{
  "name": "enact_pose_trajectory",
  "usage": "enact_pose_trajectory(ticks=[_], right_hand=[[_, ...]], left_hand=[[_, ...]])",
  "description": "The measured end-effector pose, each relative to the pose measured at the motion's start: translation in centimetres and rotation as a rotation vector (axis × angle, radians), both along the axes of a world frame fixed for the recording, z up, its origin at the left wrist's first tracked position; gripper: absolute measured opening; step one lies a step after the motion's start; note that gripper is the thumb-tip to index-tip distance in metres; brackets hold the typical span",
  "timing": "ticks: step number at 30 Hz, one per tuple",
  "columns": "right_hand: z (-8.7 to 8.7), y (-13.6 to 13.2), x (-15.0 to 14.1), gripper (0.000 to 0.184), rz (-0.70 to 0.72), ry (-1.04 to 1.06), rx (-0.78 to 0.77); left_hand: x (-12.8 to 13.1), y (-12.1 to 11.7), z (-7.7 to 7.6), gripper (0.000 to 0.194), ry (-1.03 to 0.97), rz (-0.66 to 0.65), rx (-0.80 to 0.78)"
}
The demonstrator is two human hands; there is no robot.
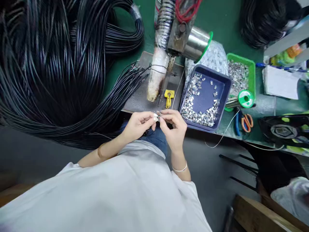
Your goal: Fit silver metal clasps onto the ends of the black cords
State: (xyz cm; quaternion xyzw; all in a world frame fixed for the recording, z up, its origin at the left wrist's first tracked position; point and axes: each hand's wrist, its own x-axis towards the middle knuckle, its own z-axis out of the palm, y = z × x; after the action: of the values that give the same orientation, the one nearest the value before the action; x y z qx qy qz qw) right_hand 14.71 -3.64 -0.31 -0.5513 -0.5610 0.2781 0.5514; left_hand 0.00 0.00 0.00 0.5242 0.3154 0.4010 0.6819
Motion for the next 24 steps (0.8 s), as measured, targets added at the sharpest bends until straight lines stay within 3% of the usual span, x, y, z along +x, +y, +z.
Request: enact_pose_trajectory(ticks=[4, 7, 12, 17, 24], right_hand=[[0.1, 0.0, 0.0, 0.005, -0.103, -0.08, 0.044], [0.1, -0.1, -0.1, 0.013, -0.185, -0.131, 0.169], [0.2, -0.4, -0.4, 0.017, -0.14, -0.255, 0.346], [0.5, -0.4, -0.2, 0.01, -0.12, -0.18, 0.188], [0.5, -0.4, 0.0, 0.012, -0.05, -0.194, 0.107]], left_hand=[[-0.2, 0.7, -0.1, 0.031, -0.089, -0.073, -0.166], [-0.2, 0.9, -0.2, 0.031, -0.122, -0.035, -0.238], [0.0, 1.2, -0.1, 0.026, -0.12, 0.063, -0.22], [0.0, 1.4, 0.0, 0.017, -0.031, 0.074, -0.179], [-0.2, 1.3, -0.2, 0.013, 0.014, 0.007, -0.144]])
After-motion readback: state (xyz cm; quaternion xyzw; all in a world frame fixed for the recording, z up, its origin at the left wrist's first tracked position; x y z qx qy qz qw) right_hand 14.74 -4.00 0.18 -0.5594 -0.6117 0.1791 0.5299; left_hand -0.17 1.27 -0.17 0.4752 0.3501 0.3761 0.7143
